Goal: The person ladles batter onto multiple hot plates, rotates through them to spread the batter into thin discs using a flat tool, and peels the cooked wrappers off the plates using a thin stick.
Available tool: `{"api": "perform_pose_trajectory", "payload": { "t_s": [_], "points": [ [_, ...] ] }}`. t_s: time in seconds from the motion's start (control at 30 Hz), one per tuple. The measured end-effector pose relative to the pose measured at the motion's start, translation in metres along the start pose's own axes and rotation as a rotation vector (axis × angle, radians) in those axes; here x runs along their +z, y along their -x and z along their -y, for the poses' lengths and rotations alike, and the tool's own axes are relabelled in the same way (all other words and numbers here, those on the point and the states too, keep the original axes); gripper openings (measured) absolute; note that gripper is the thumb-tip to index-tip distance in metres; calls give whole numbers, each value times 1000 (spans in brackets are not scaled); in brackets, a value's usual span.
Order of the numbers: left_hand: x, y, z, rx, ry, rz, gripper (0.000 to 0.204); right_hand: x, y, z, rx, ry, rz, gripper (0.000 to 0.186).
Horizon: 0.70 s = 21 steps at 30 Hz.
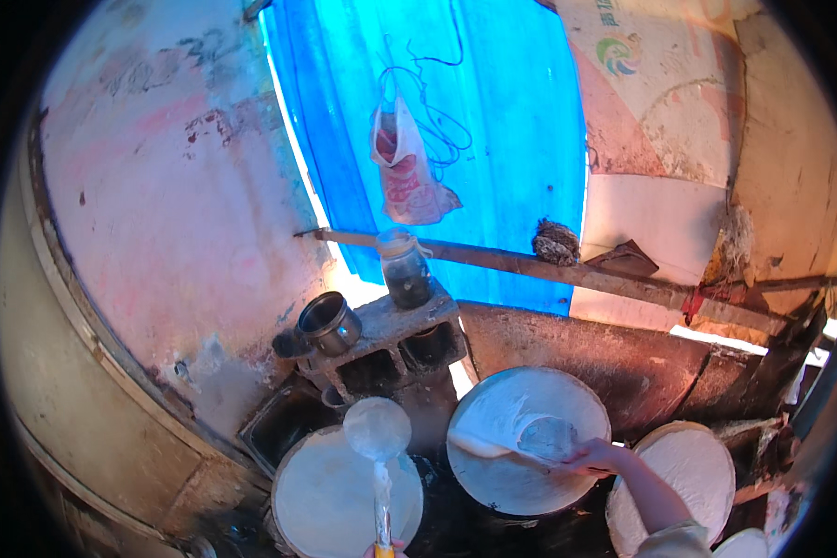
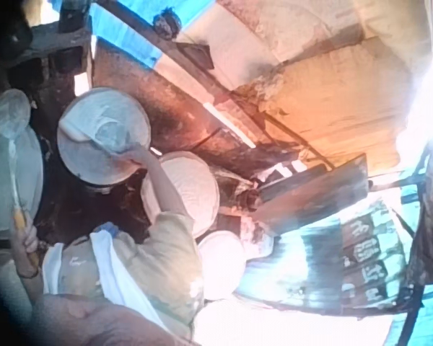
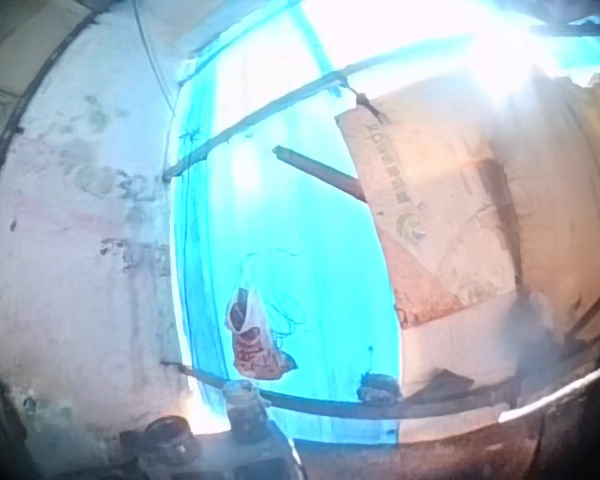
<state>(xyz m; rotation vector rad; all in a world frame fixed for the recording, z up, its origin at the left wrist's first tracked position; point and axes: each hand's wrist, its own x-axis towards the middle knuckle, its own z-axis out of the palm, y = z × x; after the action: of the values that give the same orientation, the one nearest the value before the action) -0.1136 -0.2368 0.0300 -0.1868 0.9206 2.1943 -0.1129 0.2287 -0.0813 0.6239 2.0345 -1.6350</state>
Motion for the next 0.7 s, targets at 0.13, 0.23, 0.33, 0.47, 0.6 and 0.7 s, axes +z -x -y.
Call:
{"api": "perform_pose_trajectory", "payload": {
  "t_s": [0.13, 0.23, 0.33, 0.47, 0.6, 0.7],
  "points": [
    [-30, 15, 0, 20, -5, 189, 48, -38, 27, -9, -43, -108, 85, 28],
    [-15, 4, 2, 29, 25, 125, 46, -39, -35, -13, -175, -149, -181, 29],
    [0, -10, 7, 68, 19, 122, 43, 9, -44, 12, -148, -101, -158, 29],
    [-15, 1, 15, 53, 72, 103, 48, -23, 19, -22, 20, 36, 157, 26],
    [-17, 9, 14, 64, 32, 133, 50, -75, 54, -42, -31, -16, 7, 25],
    [-46, -8, 25, -126, 196, 152, 50, -48, 2, -28, -135, -363, -324, 26]
  ]
}}
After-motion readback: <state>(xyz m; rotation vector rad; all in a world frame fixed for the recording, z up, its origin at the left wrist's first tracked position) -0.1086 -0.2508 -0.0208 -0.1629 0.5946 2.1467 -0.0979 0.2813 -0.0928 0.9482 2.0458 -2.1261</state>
